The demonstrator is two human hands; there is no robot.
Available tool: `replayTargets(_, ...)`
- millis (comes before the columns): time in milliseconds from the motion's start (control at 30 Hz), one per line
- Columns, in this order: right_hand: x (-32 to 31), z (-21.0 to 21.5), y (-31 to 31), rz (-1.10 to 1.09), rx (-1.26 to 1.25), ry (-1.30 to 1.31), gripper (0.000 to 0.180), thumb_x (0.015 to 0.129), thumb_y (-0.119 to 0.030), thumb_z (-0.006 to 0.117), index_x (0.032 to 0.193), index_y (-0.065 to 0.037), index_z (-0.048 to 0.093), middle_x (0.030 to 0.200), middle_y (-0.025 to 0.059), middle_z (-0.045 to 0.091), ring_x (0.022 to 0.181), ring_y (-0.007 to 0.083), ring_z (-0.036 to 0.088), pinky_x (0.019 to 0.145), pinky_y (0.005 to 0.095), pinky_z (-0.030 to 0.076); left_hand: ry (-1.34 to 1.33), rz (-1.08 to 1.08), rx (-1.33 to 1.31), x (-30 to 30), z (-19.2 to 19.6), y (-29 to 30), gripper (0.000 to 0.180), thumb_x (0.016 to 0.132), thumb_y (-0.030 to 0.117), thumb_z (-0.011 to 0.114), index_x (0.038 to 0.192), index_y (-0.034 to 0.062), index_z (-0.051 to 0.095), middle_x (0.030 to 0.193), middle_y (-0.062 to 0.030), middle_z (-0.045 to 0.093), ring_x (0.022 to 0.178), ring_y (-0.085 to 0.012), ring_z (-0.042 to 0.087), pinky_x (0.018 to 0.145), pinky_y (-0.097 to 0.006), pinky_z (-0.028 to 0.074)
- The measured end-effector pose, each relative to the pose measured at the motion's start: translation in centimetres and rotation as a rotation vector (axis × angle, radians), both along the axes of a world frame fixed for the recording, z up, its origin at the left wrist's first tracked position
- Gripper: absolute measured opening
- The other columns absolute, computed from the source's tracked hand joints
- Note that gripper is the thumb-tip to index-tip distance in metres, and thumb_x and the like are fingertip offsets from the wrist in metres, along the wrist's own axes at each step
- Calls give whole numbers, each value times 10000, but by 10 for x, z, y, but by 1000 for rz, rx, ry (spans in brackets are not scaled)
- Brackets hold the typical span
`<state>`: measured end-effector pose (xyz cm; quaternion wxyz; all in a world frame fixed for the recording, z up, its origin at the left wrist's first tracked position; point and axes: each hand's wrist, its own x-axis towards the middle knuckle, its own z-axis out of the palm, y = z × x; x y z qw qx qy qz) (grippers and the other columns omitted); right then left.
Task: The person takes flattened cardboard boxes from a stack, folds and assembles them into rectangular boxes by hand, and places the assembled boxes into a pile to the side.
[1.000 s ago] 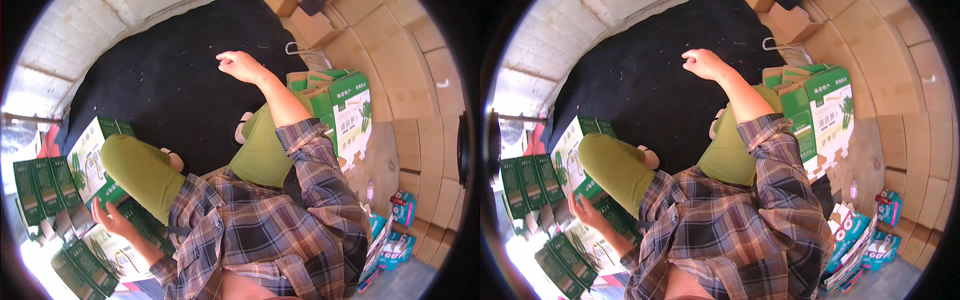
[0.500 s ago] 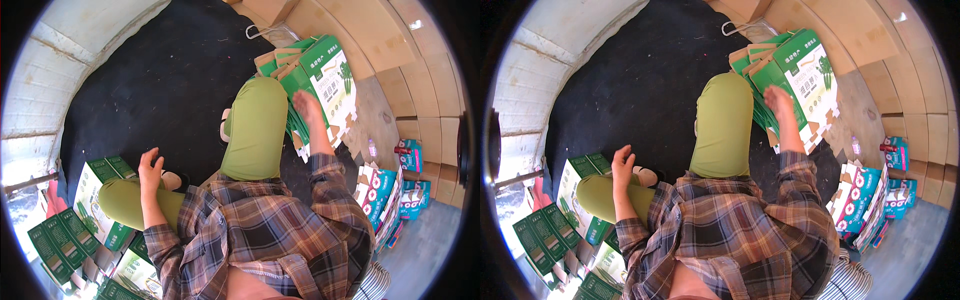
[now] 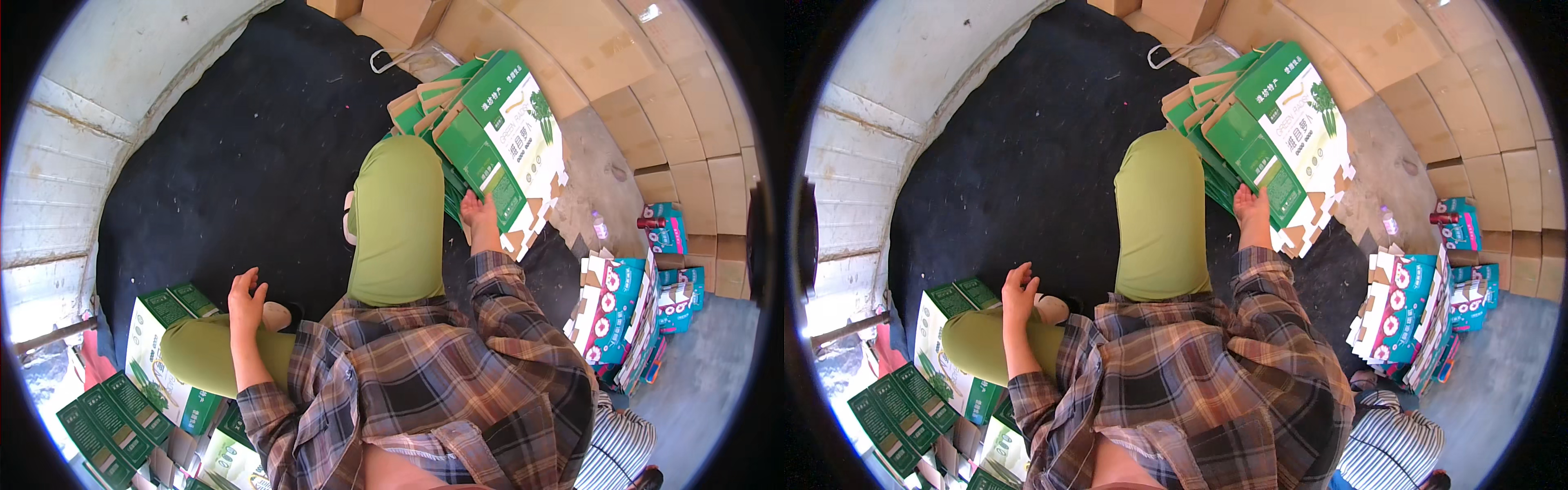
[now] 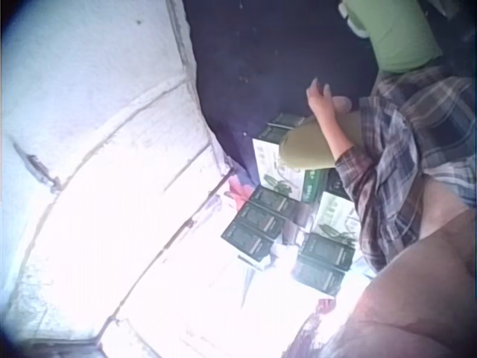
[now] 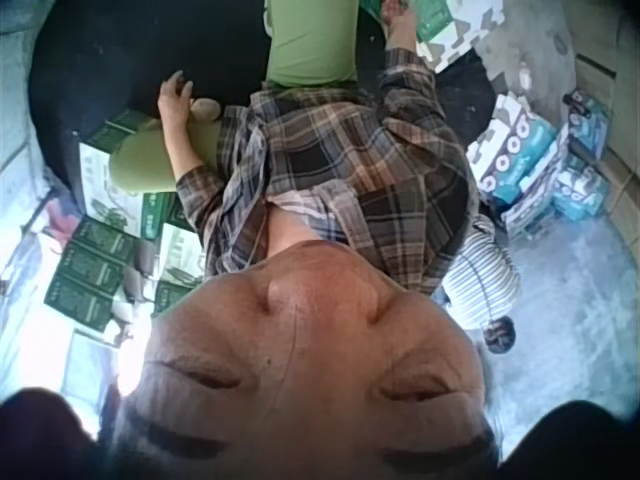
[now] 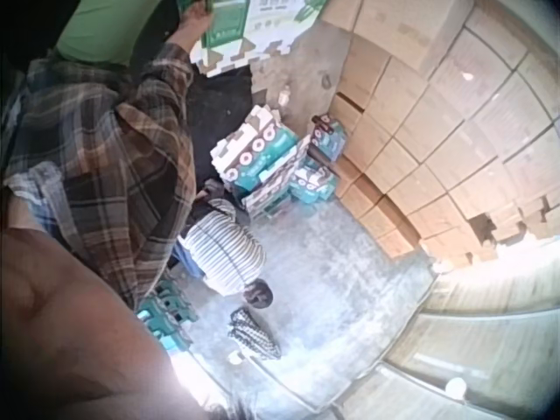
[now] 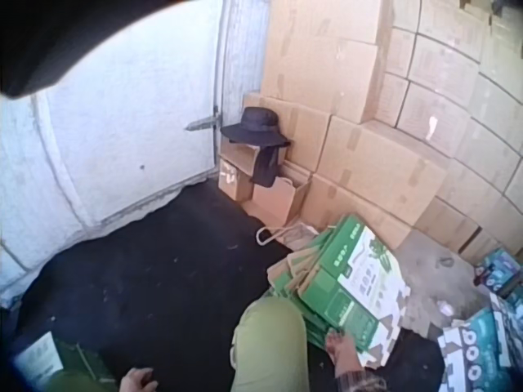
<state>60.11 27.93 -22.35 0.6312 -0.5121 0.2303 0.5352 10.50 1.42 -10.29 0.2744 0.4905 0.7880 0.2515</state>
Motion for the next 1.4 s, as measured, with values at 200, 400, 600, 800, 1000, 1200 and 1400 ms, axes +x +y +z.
replayTargets(200,25,32,17,-106,257,24,346,886,-363,624,897,-23,560,880,99,600,747,225,601,695,381,527,-2,1,-30,-1,2,2,392,778,38,676,1163,33,605,983,-122,618,851,-242,610,774,-356,503)
replayTargets(400,48,110,45,-186,470,-275,307,912,-269,582,1058,-5,529,962,125,567,834,220,577,753,374,523,-9,-23,-14,3,6,6,392,769,40,684,1154,35,610,957,-121,624,845,-241,610,768,-353,503)
replayTargets(600,-7,205,29,-67,592,-572,249,907,-201,589,1047,3,558,959,112,615,806,213,611,758,342,521,-21,5,39,2,17,8,390,767,35,682,1151,41,614,948,-124,625,822,-243,613,751,-341,507)
replayTargets(800,-78,273,15,191,771,-714,338,893,-176,631,1168,8,562,1037,107,649,882,185,624,751,298,518,-205,179,147,-12,17,9,364,796,27,661,1158,46,620,938,-95,640,809,-184,627,722,-306,514)
replayTargets(1000,-155,324,58,464,968,-916,346,884,-76,629,1198,51,557,1116,110,630,1016,190,601,854,340,491,-352,308,248,-33,17,4,345,836,33,626,1180,43,614,989,-68,651,829,-127,609,726,-265,502)
replayTargets(1200,-229,333,96,787,1203,-903,299,897,-102,629,1151,53,601,1064,80,647,932,132,592,841,272,456,-557,463,346,-48,43,0,318,866,53,610,1184,32,610,990,-39,641,854,-106,589,739,-240,486)
replayTargets(1400,-277,336,82,1180,1366,-928,224,894,-136,651,1045,30,655,948,20,653,822,70,564,732,238,462,-593,674,500,-88,74,-7,389,927,178,564,1300,75,524,1151,-40,597,1003,-125,574,800,-270,483)
